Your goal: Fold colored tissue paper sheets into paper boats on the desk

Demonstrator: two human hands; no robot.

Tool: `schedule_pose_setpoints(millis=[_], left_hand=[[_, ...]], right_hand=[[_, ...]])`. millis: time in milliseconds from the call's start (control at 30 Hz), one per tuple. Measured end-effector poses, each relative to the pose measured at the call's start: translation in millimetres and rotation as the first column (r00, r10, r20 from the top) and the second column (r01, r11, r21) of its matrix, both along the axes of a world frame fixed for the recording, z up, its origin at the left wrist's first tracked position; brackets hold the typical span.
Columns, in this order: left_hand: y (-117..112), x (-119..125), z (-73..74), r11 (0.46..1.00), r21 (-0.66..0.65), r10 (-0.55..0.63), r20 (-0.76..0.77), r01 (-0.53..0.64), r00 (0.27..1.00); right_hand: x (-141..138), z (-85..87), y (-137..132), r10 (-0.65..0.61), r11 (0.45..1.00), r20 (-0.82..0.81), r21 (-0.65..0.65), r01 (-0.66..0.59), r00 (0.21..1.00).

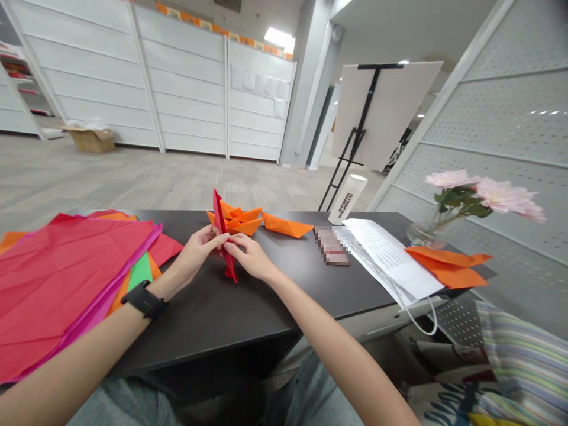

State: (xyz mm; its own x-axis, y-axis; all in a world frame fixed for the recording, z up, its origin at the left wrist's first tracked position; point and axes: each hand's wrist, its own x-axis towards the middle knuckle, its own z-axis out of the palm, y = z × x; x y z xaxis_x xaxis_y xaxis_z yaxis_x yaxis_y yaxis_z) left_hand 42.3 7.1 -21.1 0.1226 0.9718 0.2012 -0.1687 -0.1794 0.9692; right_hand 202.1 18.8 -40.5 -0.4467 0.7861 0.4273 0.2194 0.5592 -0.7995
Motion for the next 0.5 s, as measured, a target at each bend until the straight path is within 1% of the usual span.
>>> schedule_pose_setpoints(millis=[67, 133, 200, 267, 333, 400, 433, 500], left_hand=[[-0.9, -1.1, 0.9, 1.0, -0.009, -0.024, 0.004, 0.024, 1.0], [-1.9, -2.1, 1.9, 0.999, -0.011, -0.036, 0.011, 0.036, 0.999], [-2.0, -2.8, 2.1, 0.999, -0.005, -0.037, 0.001, 0.037, 0.999], [-0.9, -3.5, 0.8, 1.0, 0.008, -0.015, -0.03, 0.015, 0.999], [1.1, -4.9, -1.7, 0.998, 0.038, 0.044, -0.097, -0.04, 0.994], [2.8, -6.9, -4.3, 0.987, 0.101, 0.144, -0.199, -0.125, 0.969], [3.3, -8.1, -5.4, 0.974, 0.149, 0.204, -0.261, -0.169, 0.944], [2.9, -10.1, -6.5, 0.932, 0.257, 0.338, -0.369, -0.254, 0.866]], right_hand=[[1.1, -1.0, 2.2, 0.026, 0.999, -0.022, -0.028, -0.027, 0.999], [1.4, -1.3, 3.5, 0.033, 0.999, -0.024, -0.023, -0.034, 0.999], [1.4, -1.4, 3.6, 0.01, 1.0, -0.005, 0.013, -0.01, 1.0], [1.4, -1.9, 2.9, -0.04, 0.998, 0.015, 0.056, 0.039, 0.999], [1.5, -3.6, 2.8, -0.101, 0.992, 0.003, 0.082, 0.1, 0.995], [1.9, -6.2, 3.7, -0.172, 0.982, -0.02, 0.081, 0.173, 0.985], [2.2, -7.4, 4.5, -0.216, 0.973, -0.023, 0.075, 0.217, 0.976], [3.1, -9.1, 6.1, -0.312, 0.947, -0.009, 0.074, 0.312, 0.95]])
